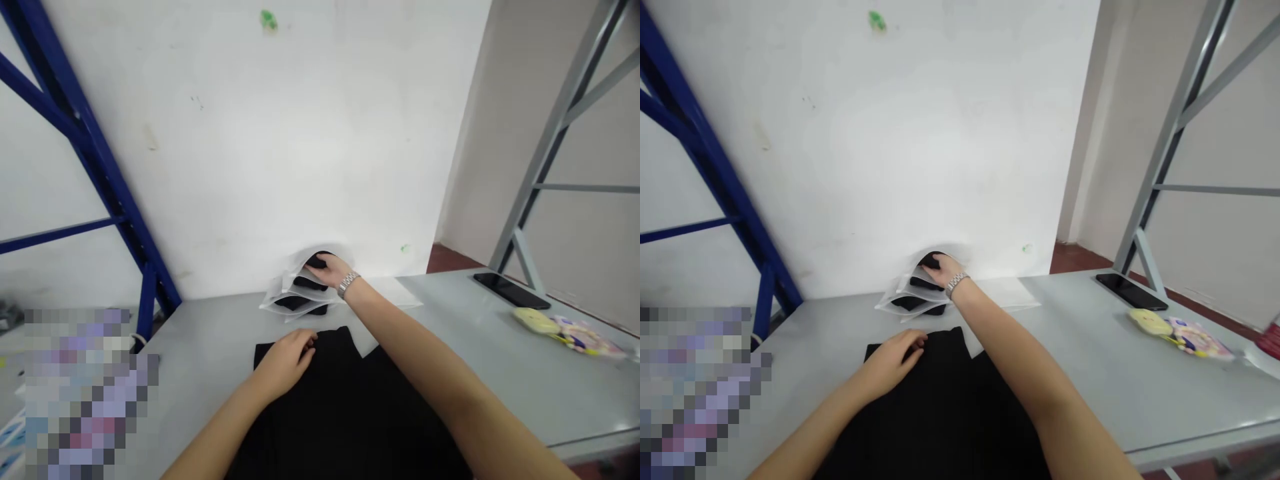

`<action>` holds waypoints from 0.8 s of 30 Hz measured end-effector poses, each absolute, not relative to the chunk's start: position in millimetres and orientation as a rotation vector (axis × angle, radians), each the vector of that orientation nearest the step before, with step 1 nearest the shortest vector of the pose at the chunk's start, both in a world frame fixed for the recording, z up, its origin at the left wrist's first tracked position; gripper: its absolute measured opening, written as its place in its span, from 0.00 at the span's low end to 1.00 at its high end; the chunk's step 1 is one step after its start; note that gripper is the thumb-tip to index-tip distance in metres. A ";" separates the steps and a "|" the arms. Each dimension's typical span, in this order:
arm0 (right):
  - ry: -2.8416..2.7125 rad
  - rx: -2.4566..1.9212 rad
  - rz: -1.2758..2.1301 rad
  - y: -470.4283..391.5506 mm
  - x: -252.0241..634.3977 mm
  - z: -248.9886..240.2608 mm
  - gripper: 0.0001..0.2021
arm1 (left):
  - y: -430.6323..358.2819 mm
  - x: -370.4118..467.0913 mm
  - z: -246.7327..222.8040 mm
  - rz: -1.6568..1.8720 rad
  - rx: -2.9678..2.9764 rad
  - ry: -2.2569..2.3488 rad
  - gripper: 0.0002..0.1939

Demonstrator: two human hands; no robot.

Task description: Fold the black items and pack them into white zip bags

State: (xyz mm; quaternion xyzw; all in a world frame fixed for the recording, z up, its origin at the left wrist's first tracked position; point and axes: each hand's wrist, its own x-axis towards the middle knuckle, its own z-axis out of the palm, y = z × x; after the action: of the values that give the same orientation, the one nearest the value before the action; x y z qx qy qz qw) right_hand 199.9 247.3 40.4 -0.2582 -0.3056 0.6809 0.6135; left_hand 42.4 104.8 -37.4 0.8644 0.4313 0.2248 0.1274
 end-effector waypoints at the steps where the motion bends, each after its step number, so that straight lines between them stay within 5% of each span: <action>1: -0.694 -0.638 1.588 249.8 191.0 35.6 0.11 | 103.7 42.9 -38.1 0.634 2.534 1.235 0.12; 10: -0.936 -0.858 1.652 200.1 209.0 34.7 0.06 | 102.6 42.8 -41.4 0.559 2.612 1.172 0.12; 14: -1.226 -0.997 1.478 145.7 232.5 28.6 0.14 | 100.2 43.8 -33.2 0.534 2.597 1.205 0.13; 18: -2.117 -1.190 0.962 67.0 278.8 7.8 0.18 | 66.8 22.1 -21.9 0.513 2.560 1.307 0.20; 22: -2.469 -1.355 0.826 -3.6 335.2 -24.2 0.38 | 13.7 -30.4 -40.5 0.336 2.404 1.248 0.34; 24: -2.490 -1.461 0.806 -25.4 357.8 -40.9 0.39 | -4.9 -57.2 -60.6 0.304 2.406 1.111 0.35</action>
State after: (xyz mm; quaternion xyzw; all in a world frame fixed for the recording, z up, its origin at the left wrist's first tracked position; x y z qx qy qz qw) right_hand 357.8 -25.4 -40.9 -0.4861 -0.8287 0.2680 0.0720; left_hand -57.2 -4.9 -60.6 0.8768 0.4047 0.1108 0.2349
